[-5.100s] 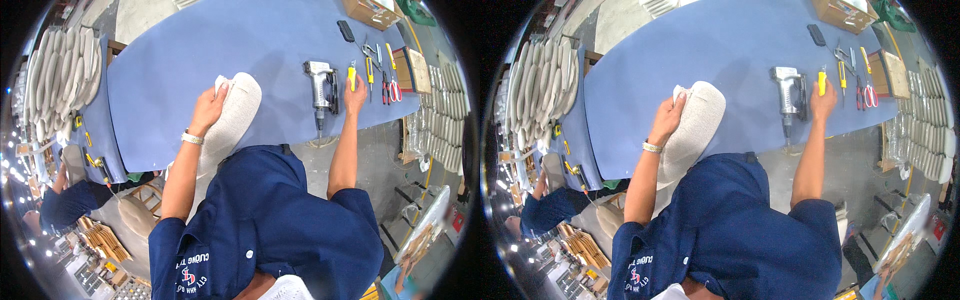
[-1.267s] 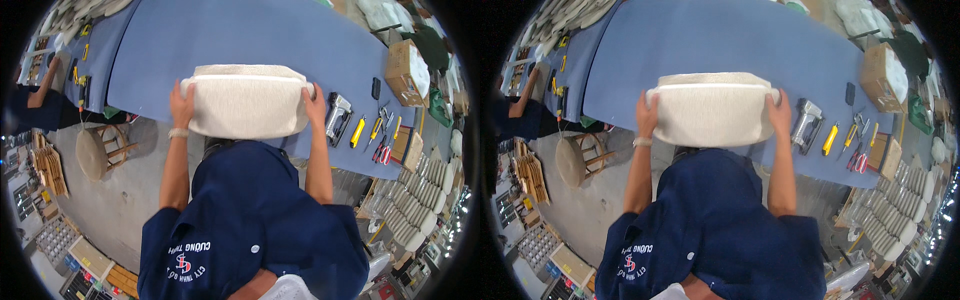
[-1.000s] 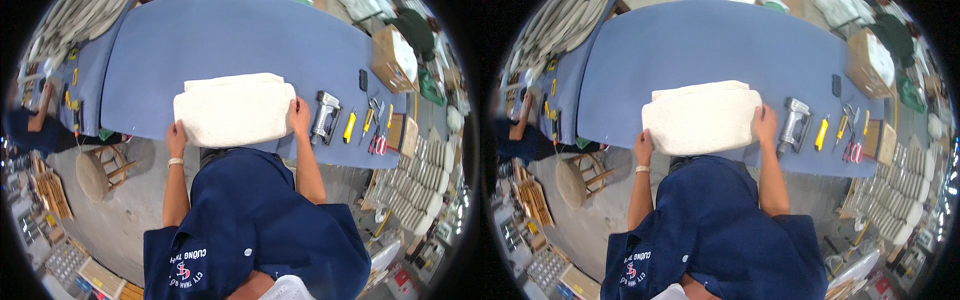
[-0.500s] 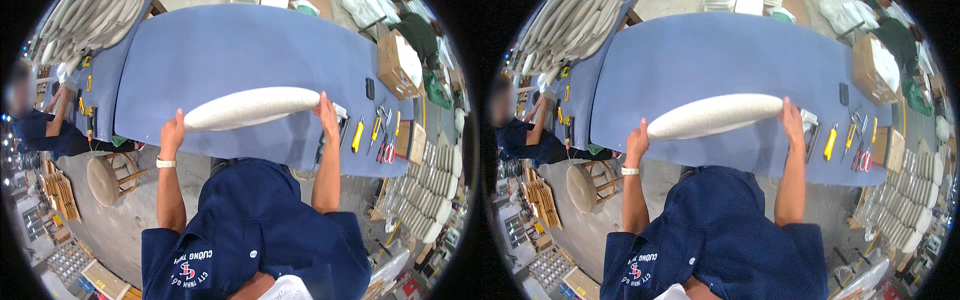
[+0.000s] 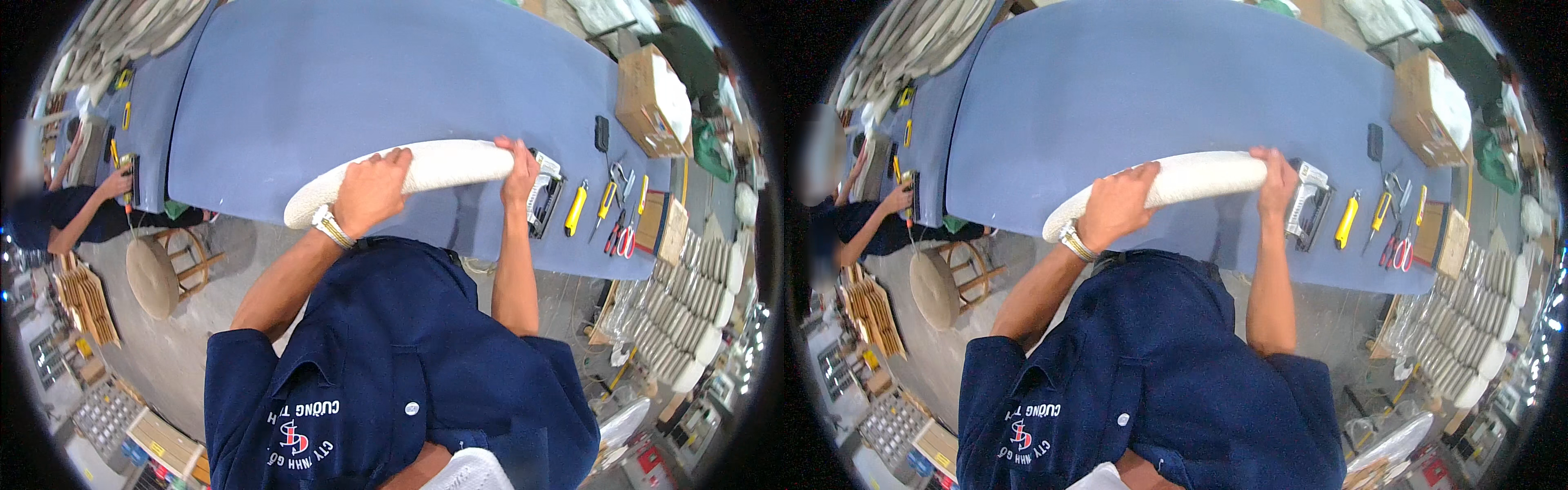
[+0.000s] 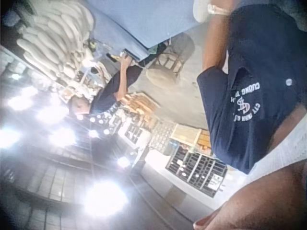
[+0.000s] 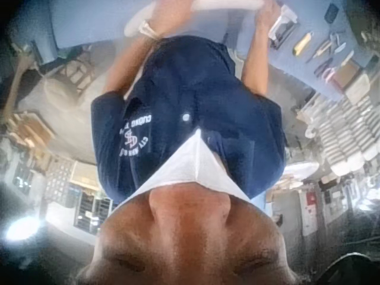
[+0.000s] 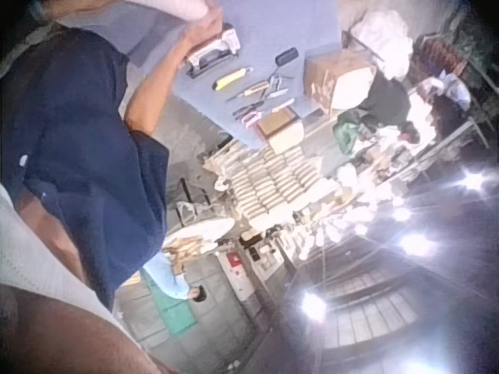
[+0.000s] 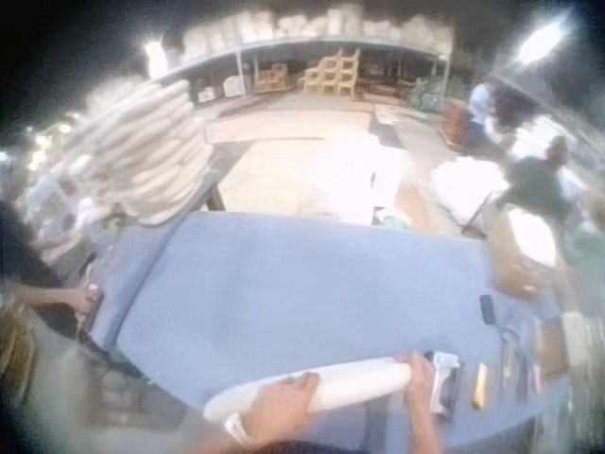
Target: The person assembles cushion covers by inserting foam inserts, trimming excess fabric with a utility knife, and stapling the edges closed. The person repeats this process for multiple cushions on a blue work table in a workshop.
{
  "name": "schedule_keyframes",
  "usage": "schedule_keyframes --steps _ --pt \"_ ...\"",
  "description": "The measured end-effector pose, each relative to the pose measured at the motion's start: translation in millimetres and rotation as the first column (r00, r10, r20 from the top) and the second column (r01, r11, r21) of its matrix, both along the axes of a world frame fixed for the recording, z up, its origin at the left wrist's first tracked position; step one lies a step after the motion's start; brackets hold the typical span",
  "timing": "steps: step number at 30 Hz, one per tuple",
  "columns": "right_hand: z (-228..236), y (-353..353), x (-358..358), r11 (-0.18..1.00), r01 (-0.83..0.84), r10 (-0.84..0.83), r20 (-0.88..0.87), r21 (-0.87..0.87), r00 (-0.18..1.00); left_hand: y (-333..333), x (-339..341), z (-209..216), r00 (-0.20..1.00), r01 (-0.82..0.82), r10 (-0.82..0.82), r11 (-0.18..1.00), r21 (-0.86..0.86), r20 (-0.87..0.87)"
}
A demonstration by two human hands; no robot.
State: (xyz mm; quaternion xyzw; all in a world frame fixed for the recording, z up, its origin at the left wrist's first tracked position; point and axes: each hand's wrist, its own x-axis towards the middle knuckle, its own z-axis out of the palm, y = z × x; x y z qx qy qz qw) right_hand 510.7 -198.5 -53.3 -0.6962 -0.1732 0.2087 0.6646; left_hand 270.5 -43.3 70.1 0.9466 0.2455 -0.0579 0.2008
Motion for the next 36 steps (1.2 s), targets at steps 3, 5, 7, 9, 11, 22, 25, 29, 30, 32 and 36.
schedule_keyframes --steps 3,5,7,9,11,22,25,29,30,32,36 --pt "20 43 13 0.990 0.088 -0.094 0.055 0.110 0.994 7 12 17 0.997 -0.070 0.071 0.996 -0.061 0.017" --pt "45 82 25 0.964 0.146 -0.187 0.175 0.224 0.967 5 27 32 0.989 -0.148 0.149 0.984 -0.096 0.007" --pt "37 120 50 0.949 0.217 -0.263 0.189 0.230 0.946 11 53 25 0.983 -0.170 0.178 0.973 -0.157 0.037" --pt "23 148 58 0.978 0.185 -0.202 0.232 0.092 0.951 14 83 -8 0.961 -0.174 0.210 0.966 -0.193 0.181" --pt "-2 153 73 0.980 0.196 -0.198 0.227 0.032 0.954 17 111 -14 0.978 -0.116 0.178 0.900 -0.419 0.111" --pt "12 110 54 0.952 0.135 -0.117 -0.078 0.276 0.990 36 212 -63 0.923 0.154 0.195 0.605 -0.781 0.332" --pt "21 95 27 0.996 0.084 -0.087 0.243 0.023 0.966 33 213 -81 0.912 0.169 0.215 0.577 -0.799 0.348" --pt "11 74 -28 0.997 0.015 -0.045 0.424 0.074 0.904 37 216 -79 0.921 0.200 0.192 0.512 -0.835 0.338" --pt "16 73 -45 1.000 0.019 -0.009 0.531 -0.012 0.847 53 211 -94 0.919 0.172 0.200 0.573 -0.802 0.340" --pt "4 91 -79 0.980 -0.066 -0.015 0.401 0.187 0.916 90 197 -120 0.908 0.134 0.272 0.531 -0.836 0.319" --pt "-7 66 -71 0.970 0.072 -0.155 0.361 0.231 0.920 55 182 -144 0.933 0.288 0.086 0.409 -0.866 0.350"
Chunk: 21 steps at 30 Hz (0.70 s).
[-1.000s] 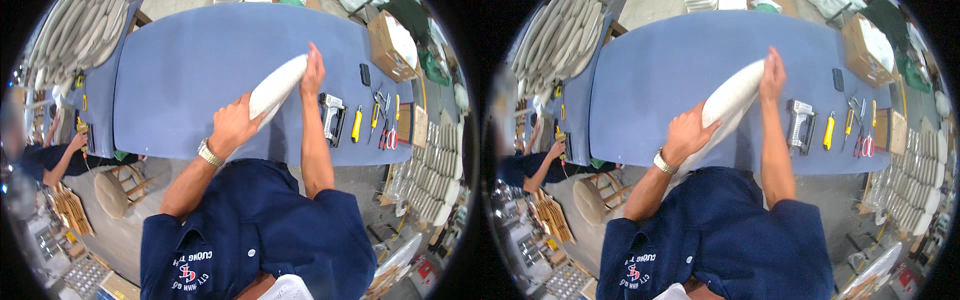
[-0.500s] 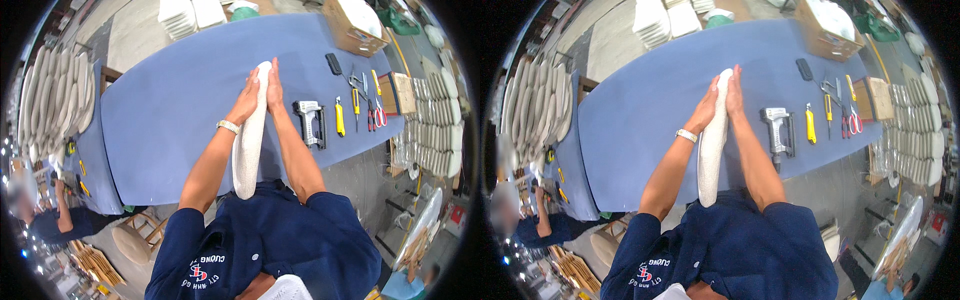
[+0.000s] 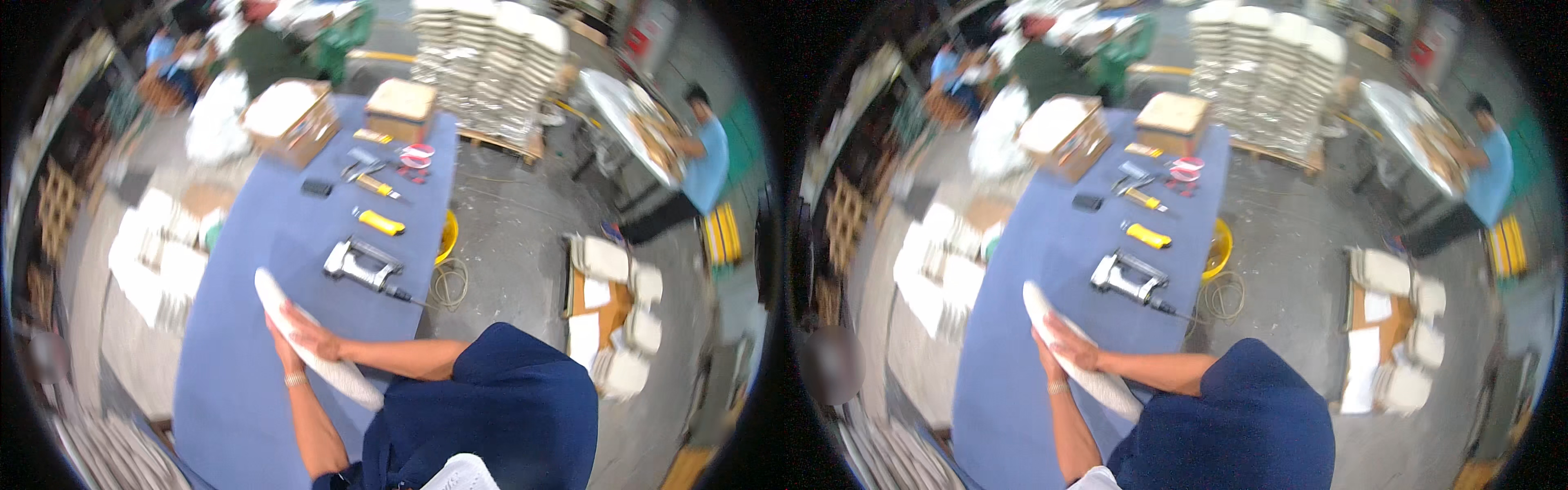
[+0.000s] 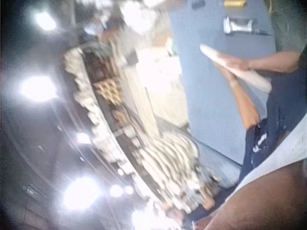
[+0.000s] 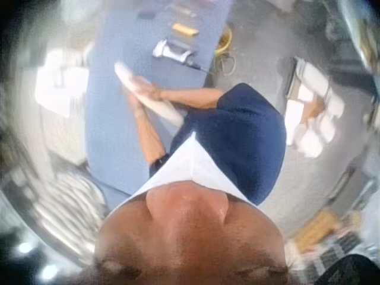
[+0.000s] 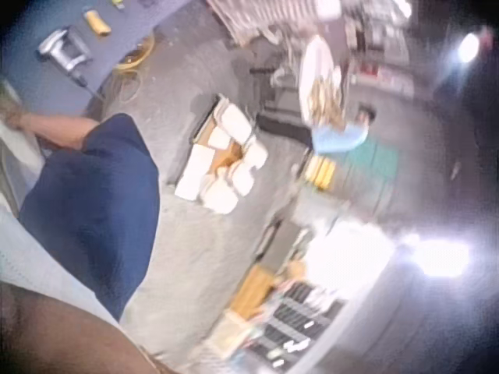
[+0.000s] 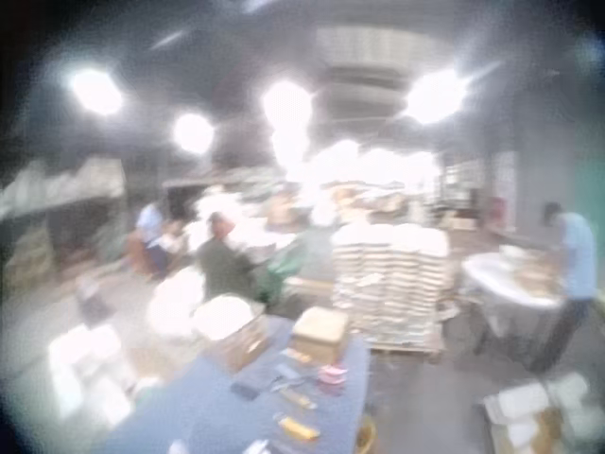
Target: The person assembles cushion covers by inserting foam inserts, trimming excess fabric with a utility knife, and stapling the edges closed. The person repeats this process for multiple cushions on a blue work table in a workshop.
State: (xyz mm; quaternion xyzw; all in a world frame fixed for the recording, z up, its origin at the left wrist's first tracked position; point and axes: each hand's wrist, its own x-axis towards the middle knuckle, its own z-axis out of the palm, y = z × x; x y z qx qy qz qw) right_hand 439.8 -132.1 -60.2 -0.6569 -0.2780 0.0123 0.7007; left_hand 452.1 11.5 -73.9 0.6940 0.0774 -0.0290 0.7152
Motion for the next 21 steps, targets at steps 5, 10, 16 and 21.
schedule_keyframes --steps 5,10,16,21 --pt "26 18 -35 0.992 -0.008 -0.014 -0.175 -0.123 0.985 -2 -70 8 0.993 -0.098 0.080 0.965 -0.242 -0.084" --pt "-24 16 -120 0.924 -0.149 0.053 -0.269 -0.352 0.962 29 -132 -59 0.976 -0.139 0.062 0.915 -0.380 -0.207" --pt "30 9 -191 0.626 -0.039 0.087 0.019 -0.779 0.996 35 -208 -76 0.907 -0.231 0.037 0.877 -0.420 -0.420" --pt "71 -29 -200 0.551 0.291 -0.135 0.260 -0.782 0.956 47 -241 -90 0.870 -0.224 -0.007 0.884 -0.409 -0.492"
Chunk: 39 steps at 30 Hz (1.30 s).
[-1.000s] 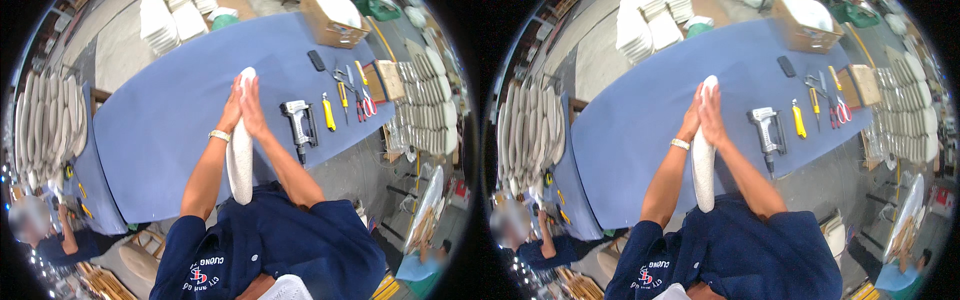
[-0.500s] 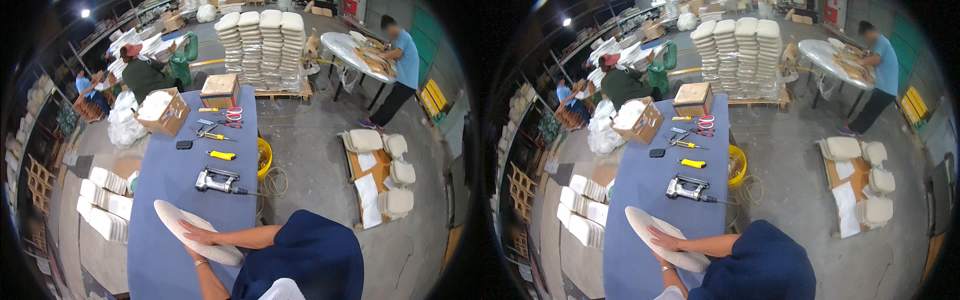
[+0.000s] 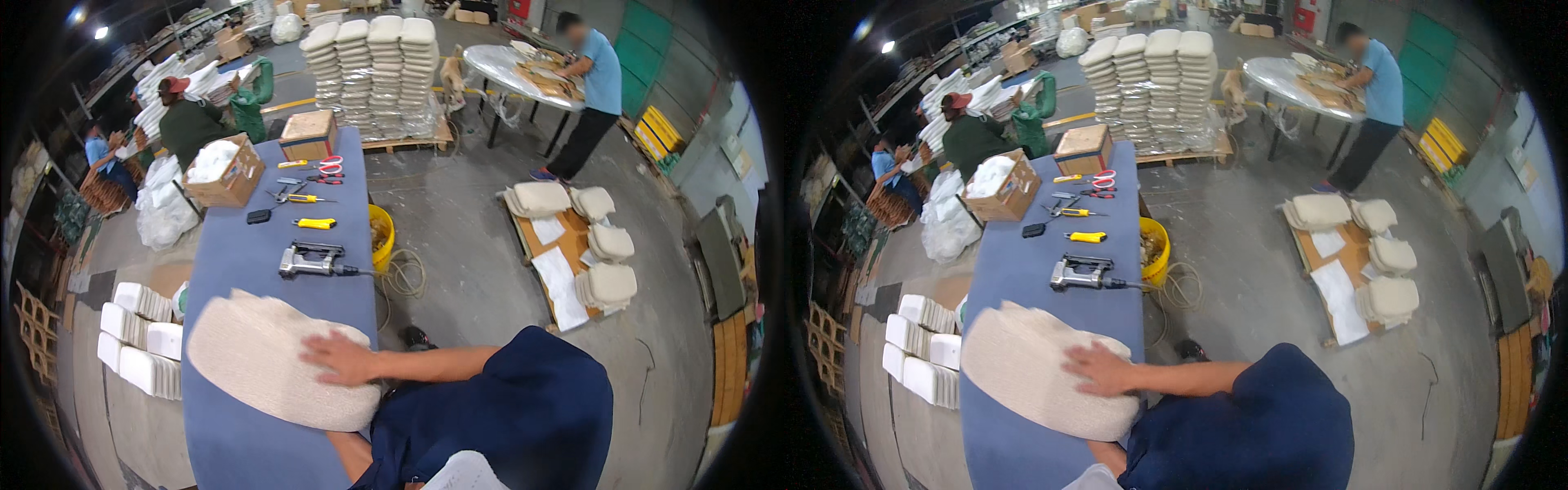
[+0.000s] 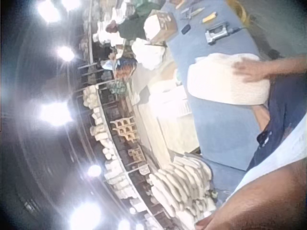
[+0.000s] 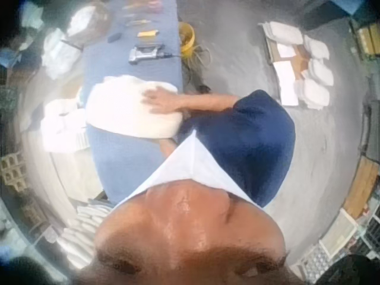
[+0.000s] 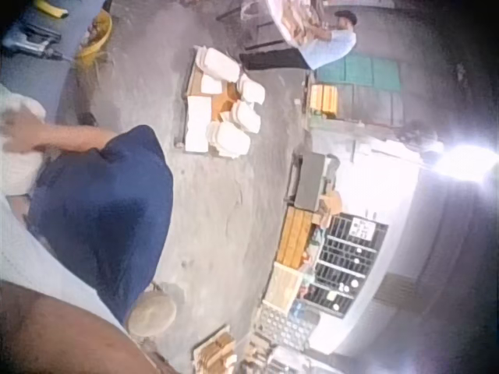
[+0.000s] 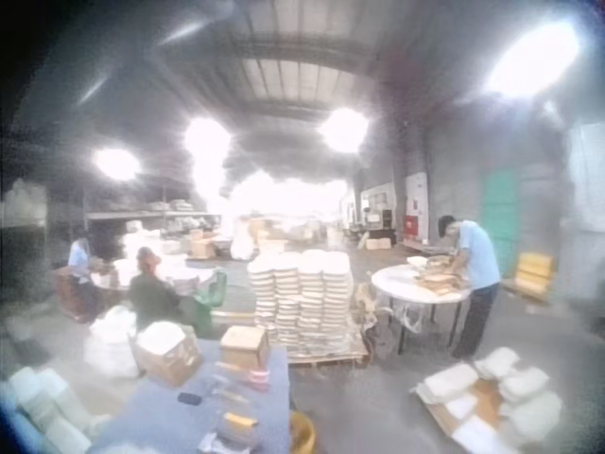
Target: The person assembles cushion covers by inserting foam inserts, trimming excess fabric with a utility knife, and stapling the edges closed. The person repeats this process for multiple cushions on a blue work table in a workshop.
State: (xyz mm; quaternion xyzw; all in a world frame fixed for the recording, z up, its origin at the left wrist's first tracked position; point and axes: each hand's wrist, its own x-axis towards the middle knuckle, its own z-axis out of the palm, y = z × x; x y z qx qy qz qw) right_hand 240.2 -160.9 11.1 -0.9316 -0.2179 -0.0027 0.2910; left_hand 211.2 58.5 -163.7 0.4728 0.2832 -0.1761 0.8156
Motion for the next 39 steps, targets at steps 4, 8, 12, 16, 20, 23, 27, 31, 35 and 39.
schedule_keyframes --steps 4,8,12,16,20,23,27,31,35,39 --pt "40 -60 -12 0.830 0.353 -0.245 -0.286 0.431 0.926 3 -12 -3 0.998 0.055 -0.054 0.998 0.005 -0.039" --pt "74 -123 -36 0.514 0.356 0.121 -0.477 0.780 0.871 -3 -10 -2 0.993 0.099 -0.098 0.995 0.021 -0.065" --pt "65 -180 -73 0.306 0.442 0.059 -0.480 0.843 0.875 -24 -2 2 0.982 0.167 -0.163 0.985 0.039 -0.099" --pt "24 -233 -95 0.139 0.483 -0.074 -0.477 0.865 0.876 -63 22 12 0.955 0.275 -0.265 0.959 0.061 -0.132" --pt "-1 -274 -110 -0.184 0.584 -0.127 -0.608 0.791 0.784 -137 70 24 0.873 0.473 -0.458 0.878 0.069 -0.167" --pt "-4 -315 -132 -0.387 0.620 -0.108 -0.701 0.683 0.705 -247 94 20 0.744 0.653 -0.644 0.757 -0.007 -0.178" --pt "-11 -350 -151 -0.582 0.663 -0.080 -0.844 0.471 0.530 -404 120 -12 0.515 0.830 -0.853 0.522 -0.197 -0.090" --pt "-59 -368 -160 -0.853 0.432 -0.108 -0.909 0.292 0.403 -513 119 -1 0.310 0.883 -0.947 0.319 -0.345 -0.083" --pt "-144 -369 -178 -0.985 0.113 -0.097 -0.960 0.130 0.264 -536 150 6 0.242 0.938 -0.955 0.275 -0.211 -0.170" --pt "-237 -347 -240 -0.942 -0.226 -0.237 -0.969 0.247 -0.070 -555 189 -28 0.220 0.952 -0.943 0.264 -0.157 -0.252"
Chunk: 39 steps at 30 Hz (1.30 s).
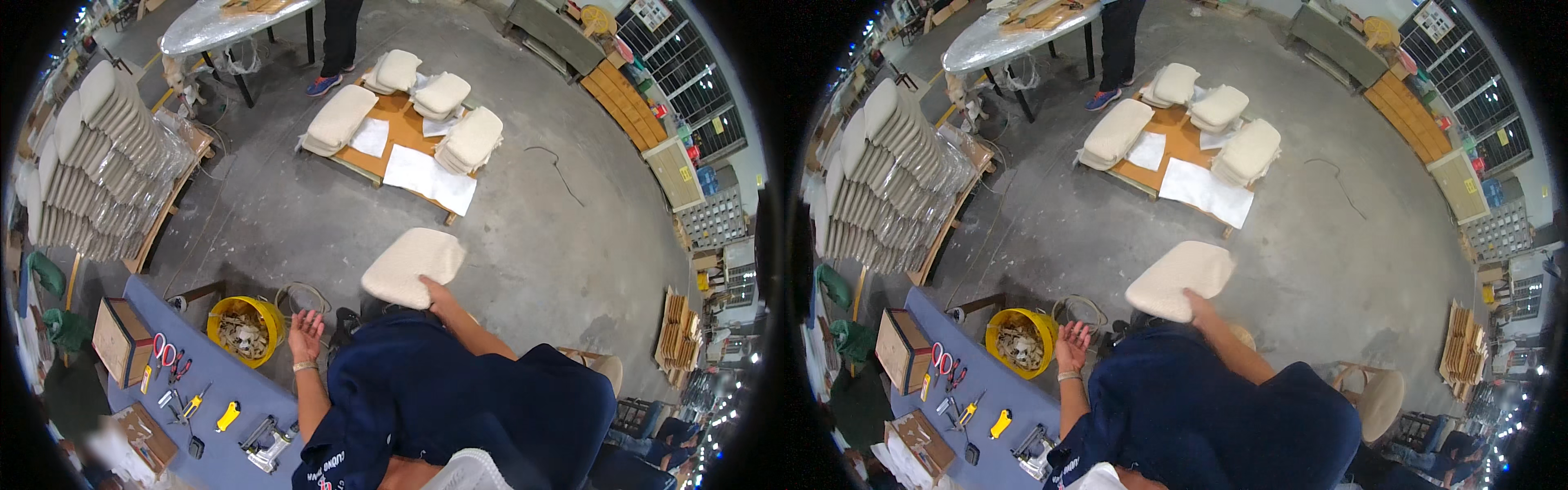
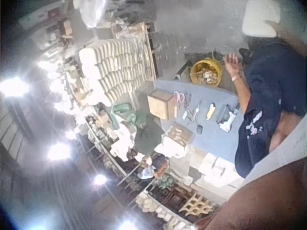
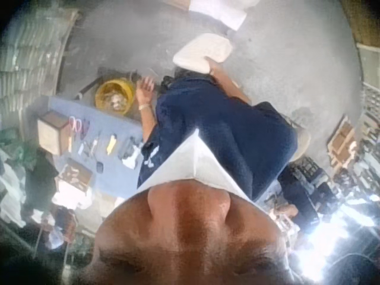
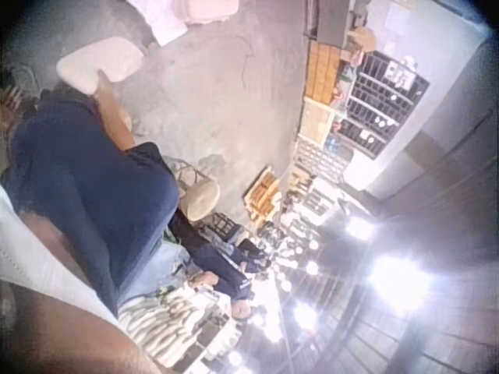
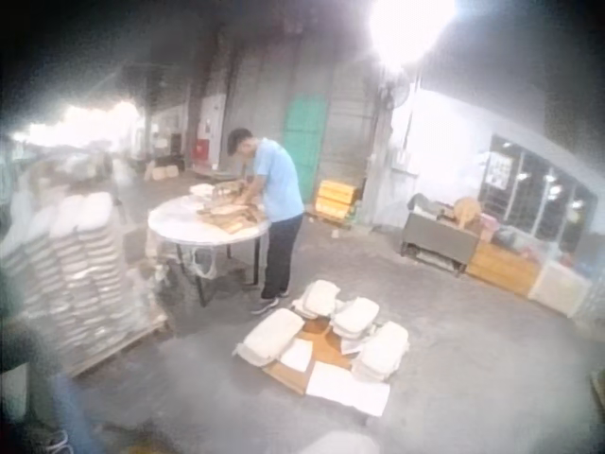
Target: The person assembles cushion covers by inserting foam inserts, trimming excess fabric with a utility knife, and stapling the edges closed. The person repeats this process for multiple cushions on a blue work table in a workshop.
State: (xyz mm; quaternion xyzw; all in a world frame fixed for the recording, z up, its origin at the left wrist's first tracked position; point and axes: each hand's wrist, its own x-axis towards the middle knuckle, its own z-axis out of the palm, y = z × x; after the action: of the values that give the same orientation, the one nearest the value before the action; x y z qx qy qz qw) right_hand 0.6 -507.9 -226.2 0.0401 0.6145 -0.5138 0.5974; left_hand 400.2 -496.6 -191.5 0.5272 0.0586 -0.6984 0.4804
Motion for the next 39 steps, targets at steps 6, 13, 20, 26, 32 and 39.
schedule_keyframes --steps 6,13,20,26,32,39 --pt "70 17 -2 0.887 0.426 -0.435 0.008 0.180 0.901 -25 59 -37 0.965 0.128 -0.152 0.984 0.126 0.212" --pt "11 33 -49 0.855 0.406 -0.420 -0.028 0.322 0.907 -86 42 -43 0.873 0.337 -0.378 0.924 0.180 0.308" --pt "-58 -32 -124 0.807 0.525 -0.548 0.013 0.269 0.836 -133 -45 -58 0.809 0.415 -0.462 0.887 0.203 0.363" --pt "-69 -149 -208 0.838 0.506 -0.493 -0.111 0.203 0.863 -154 -105 -88 0.548 0.529 -0.657 0.752 0.394 0.518" --pt "-34 -274 -295 0.940 0.320 -0.294 -0.194 0.119 0.936 -241 -216 -13 0.412 0.600 -0.706 0.685 0.412 0.576" --pt "-20 -421 -315 0.997 0.070 -0.078 -0.229 -0.040 0.970 -327 -294 48 0.455 0.605 -0.644 0.730 0.317 0.615"
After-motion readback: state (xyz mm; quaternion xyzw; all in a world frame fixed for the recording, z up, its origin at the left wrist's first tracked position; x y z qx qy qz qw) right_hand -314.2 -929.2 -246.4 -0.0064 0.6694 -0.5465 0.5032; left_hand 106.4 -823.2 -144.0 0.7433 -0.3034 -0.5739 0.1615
